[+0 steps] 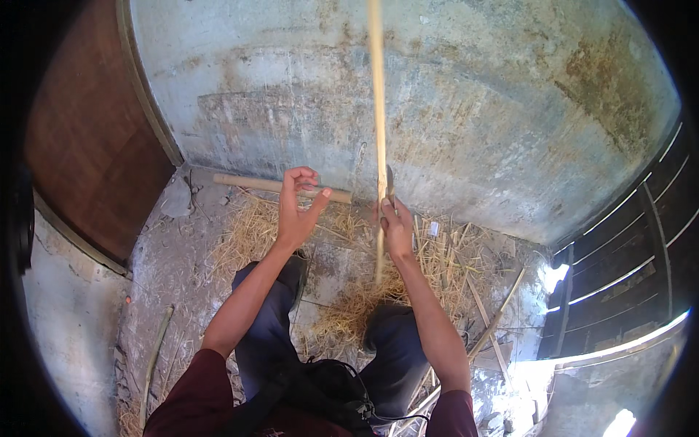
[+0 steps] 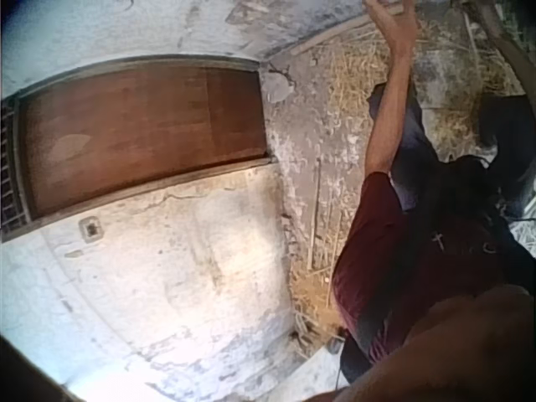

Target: The person uses a knife to shave thin strips from a length of bamboo while sitting on the floor.

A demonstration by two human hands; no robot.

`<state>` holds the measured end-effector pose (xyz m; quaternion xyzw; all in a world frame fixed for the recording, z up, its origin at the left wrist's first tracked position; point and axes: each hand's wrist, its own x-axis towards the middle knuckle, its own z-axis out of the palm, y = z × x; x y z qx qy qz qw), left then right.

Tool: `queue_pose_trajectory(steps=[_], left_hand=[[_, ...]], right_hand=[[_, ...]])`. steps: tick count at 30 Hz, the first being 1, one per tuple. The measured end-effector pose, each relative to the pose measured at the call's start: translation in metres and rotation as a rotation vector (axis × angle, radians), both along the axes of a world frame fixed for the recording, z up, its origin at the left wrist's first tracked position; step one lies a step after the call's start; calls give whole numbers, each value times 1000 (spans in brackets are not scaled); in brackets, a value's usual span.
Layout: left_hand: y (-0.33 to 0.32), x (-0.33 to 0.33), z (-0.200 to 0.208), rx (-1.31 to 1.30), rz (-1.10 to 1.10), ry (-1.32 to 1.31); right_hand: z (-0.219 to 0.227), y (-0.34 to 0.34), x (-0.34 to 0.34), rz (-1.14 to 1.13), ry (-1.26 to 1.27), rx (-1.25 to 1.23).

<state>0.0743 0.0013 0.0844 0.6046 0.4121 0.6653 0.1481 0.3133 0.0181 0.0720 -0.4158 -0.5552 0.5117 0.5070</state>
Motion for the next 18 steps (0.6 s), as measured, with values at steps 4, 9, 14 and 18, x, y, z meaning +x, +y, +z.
queue_pose_trajectory(steps=[4, 9, 14, 18], left_hand=[[-1, 0, 5, 71, 22, 85], [-4, -12, 3, 343, 194, 293], [-18, -14, 25, 530, 357, 480], [-19, -20, 16, 493, 423, 596]], right_hand=[[-13, 13, 7, -282, -195, 298], [5, 2, 9, -321, -441, 297], [18, 1, 15, -388, -557, 528], [17, 2, 18, -413, -563, 500]])
